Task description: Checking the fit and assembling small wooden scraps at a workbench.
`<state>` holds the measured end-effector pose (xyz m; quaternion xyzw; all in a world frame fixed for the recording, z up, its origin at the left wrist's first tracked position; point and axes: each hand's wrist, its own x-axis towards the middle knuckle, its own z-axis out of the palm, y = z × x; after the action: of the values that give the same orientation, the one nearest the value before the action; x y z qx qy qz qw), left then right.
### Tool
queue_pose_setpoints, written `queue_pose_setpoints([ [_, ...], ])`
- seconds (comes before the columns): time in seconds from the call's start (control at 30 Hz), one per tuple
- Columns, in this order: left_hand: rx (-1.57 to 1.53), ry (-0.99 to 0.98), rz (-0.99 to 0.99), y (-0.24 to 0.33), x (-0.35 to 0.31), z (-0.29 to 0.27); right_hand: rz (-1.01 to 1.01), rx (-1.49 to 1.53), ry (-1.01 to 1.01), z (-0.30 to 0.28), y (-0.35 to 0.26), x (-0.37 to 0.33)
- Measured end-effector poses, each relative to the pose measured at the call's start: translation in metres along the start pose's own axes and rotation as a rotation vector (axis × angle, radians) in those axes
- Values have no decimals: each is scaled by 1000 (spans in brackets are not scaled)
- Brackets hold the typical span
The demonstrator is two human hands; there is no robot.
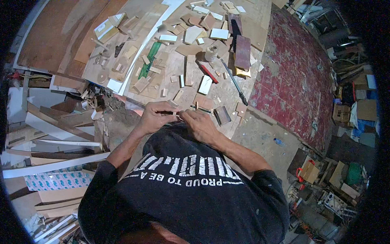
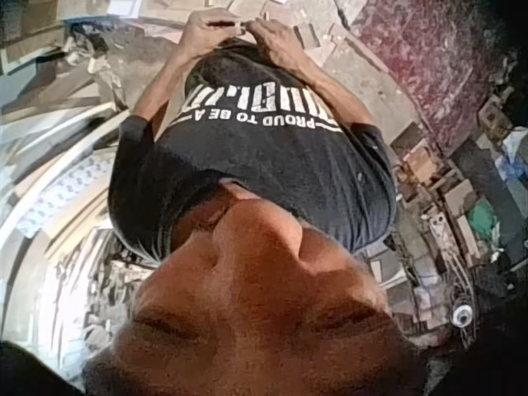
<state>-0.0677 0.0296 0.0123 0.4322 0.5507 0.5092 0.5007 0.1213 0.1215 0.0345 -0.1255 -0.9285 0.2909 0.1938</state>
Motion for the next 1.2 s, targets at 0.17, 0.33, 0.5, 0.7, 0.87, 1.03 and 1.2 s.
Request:
queue_pose_setpoints([
  [0.17,201,-86,233,20,5,-4,790,1189,-97,8,7,0],
  [0.33,-5,-97,108,15,10,0,161,221,-83,3,14,-3],
  [0.5,103,-37,-153,25,19,0,214,146,33,2,12,0],
  [0.7,205,-125,318,32,27,6,771,1274,-91,-13,16,-3],
  [0.87,-43,-179,-116,50,42,7,40,100,190,-15,17,1],
  [1.03,84,-159,9,42,57,-3,279,153,155,-33,12,4],
  [1.2,91,-142,125,44,58,-7,389,340,223,-38,10,11],
])
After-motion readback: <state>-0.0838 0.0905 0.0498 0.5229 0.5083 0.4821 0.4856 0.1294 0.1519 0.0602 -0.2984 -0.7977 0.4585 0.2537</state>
